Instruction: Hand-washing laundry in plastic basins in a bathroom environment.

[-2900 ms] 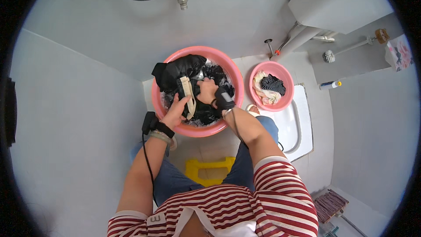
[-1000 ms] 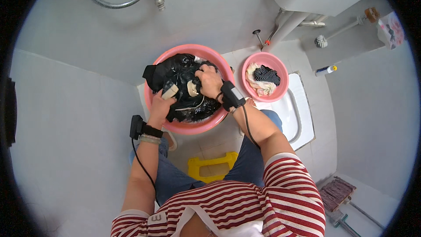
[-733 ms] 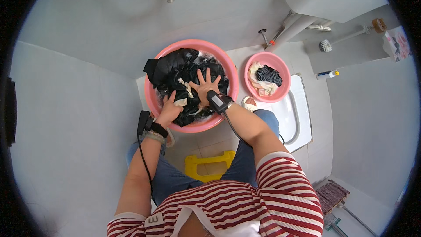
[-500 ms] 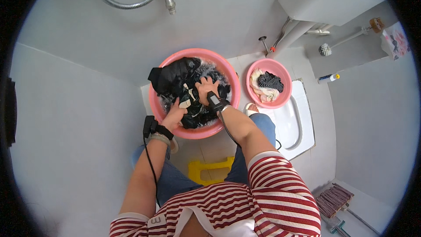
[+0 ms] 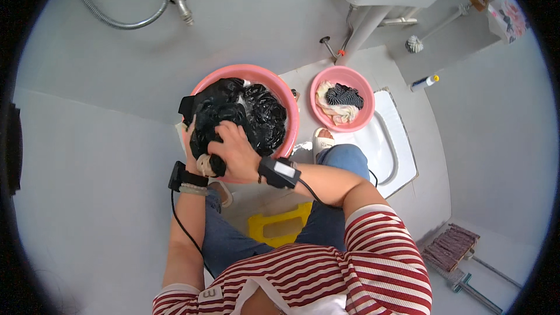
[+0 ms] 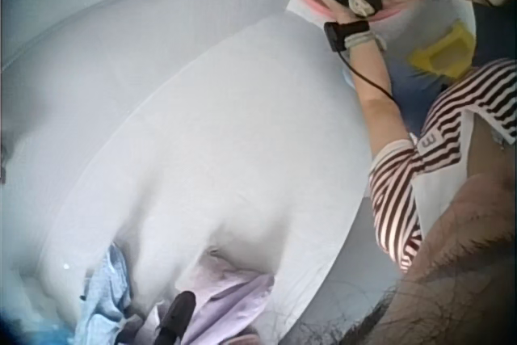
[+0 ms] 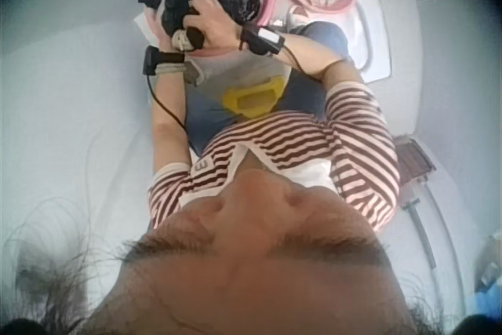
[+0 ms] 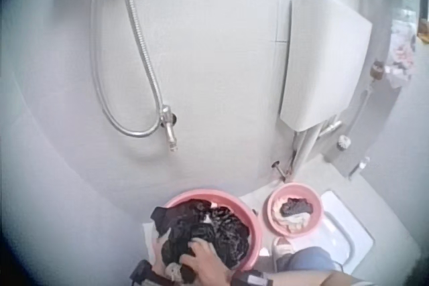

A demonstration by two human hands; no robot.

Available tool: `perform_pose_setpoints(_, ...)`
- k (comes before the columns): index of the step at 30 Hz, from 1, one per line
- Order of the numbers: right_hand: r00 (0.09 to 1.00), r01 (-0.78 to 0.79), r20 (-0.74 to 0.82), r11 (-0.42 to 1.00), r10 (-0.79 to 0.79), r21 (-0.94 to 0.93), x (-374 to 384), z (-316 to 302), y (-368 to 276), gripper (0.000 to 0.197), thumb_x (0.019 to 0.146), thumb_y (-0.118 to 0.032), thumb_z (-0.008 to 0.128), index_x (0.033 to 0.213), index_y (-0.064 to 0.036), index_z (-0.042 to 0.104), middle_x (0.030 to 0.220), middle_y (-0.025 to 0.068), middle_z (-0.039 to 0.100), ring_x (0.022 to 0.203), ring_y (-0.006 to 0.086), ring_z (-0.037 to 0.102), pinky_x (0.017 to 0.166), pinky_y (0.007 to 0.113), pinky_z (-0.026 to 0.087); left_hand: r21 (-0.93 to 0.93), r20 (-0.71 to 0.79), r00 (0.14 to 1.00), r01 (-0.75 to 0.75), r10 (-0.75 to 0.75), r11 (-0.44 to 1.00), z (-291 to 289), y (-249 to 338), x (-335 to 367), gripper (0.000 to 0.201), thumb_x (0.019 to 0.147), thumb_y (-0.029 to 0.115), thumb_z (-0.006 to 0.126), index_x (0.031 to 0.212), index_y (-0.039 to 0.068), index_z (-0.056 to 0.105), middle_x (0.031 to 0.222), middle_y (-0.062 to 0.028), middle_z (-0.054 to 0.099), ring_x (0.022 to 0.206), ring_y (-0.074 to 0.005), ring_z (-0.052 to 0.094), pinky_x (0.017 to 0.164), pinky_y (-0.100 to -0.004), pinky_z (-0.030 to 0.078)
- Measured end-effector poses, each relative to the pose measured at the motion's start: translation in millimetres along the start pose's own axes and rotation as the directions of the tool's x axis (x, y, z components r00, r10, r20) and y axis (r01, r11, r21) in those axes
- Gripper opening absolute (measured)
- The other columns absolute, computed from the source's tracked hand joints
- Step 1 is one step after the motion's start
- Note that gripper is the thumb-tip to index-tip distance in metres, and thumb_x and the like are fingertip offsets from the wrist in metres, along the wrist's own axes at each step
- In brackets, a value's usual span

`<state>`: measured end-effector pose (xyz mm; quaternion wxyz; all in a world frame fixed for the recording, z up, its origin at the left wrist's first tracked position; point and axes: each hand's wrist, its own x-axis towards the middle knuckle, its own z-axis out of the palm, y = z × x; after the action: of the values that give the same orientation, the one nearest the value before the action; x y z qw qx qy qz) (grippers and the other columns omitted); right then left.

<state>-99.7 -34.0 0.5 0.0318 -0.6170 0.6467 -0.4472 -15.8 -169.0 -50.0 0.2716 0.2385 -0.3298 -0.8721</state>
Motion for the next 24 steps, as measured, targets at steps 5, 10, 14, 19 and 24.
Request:
perform_pose_setpoints(5, 0.988, -0.126, 0.066, 0.982, 0.136, -0.141, -2.8, 7.1, 80.9, 0.032, 0.064, -0.007, 0.061, 0.095, -0.0052, 0.061, 0.097, 0.0134, 0.048, 0.094, 0.0315, 0.047, 0.070, 0.041, 0.043, 0.158, -0.195, 0.966, 0.199, -0.166, 0.967, 32.1, -7.9, -9.5, 0.024, 0.084, 0.014, 0.053, 0.103, 0.001, 0.057, 0.095, -0.0054, 0.060, 0.081, -0.0152, 0.059, 0.070, -0.0271, 0.049)
perform_pose_setpoints(10, 0.892, -0.260, 0.244, 0.874, 0.380, -0.411, 10.6, -6.1, 91.9, 0.032, 0.065, -0.004, 0.058, 0.096, -0.0111, 0.054, 0.100, 0.0121, 0.048, 0.099, 0.0315, 0.047, 0.078, 0.043, 0.041, 0.446, -0.240, 0.966, 0.201, -0.100, 0.872, 12.1, -13.8, -8.5, 0.032, 0.073, -0.001, 0.055, 0.105, -0.002, 0.055, 0.091, -0.0050, 0.059, 0.078, -0.0140, 0.057, 0.064, -0.0264, 0.046)
perform_pose_setpoints(14, 0.686, -0.197, 0.396, 0.680, 0.610, -0.706, -3.0, 2.8, 110.3, 0.067, 0.074, -0.021, 0.062, 0.134, -0.0251, 0.032, 0.134, 0.0160, 0.031, 0.123, 0.0398, 0.030, 0.083, 0.065, 0.032, 0.516, -0.249, 0.961, 0.237, -0.121, 0.823, -11.2, -36.5, -2.5, 0.054, 0.066, -0.003, 0.053, 0.119, -0.003, 0.044, 0.099, -0.0087, 0.054, 0.084, -0.0180, 0.056, 0.068, -0.0286, 0.047)
perform_pose_setpoints(19, 0.338, -0.030, 0.715, 0.766, 0.612, -0.642, 0.3, 32.6, 100.8, 0.106, 0.050, -0.030, 0.079, 0.139, -0.0291, 0.021, 0.147, 0.0164, 0.001, 0.132, 0.0451, 0.000, 0.088, 0.073, 0.021, 0.466, -0.398, 0.871, 0.462, -0.288, 0.755, -54.9, -68.9, 4.4, 0.084, 0.064, 0.007, 0.060, 0.138, 0.002, 0.021, 0.132, -0.0184, 0.023, 0.113, -0.0286, 0.041, 0.084, -0.0342, 0.045)
perform_pose_setpoints(24, 0.638, -0.056, 0.525, 0.714, 0.563, -0.697, -13.5, 57.2, 123.5, 0.062, 0.063, -0.017, 0.071, 0.121, -0.0206, 0.050, 0.130, 0.0161, 0.035, 0.126, 0.0419, 0.023, 0.083, 0.071, 0.025, 0.301, -0.364, 0.867, 0.455, -0.340, 0.838, -27.2, -72.1, 4.1, 0.060, 0.069, 0.005, 0.058, 0.125, 0.002, 0.037, 0.116, -0.0141, 0.043, 0.097, -0.0267, 0.052, 0.079, -0.0350, 0.048)
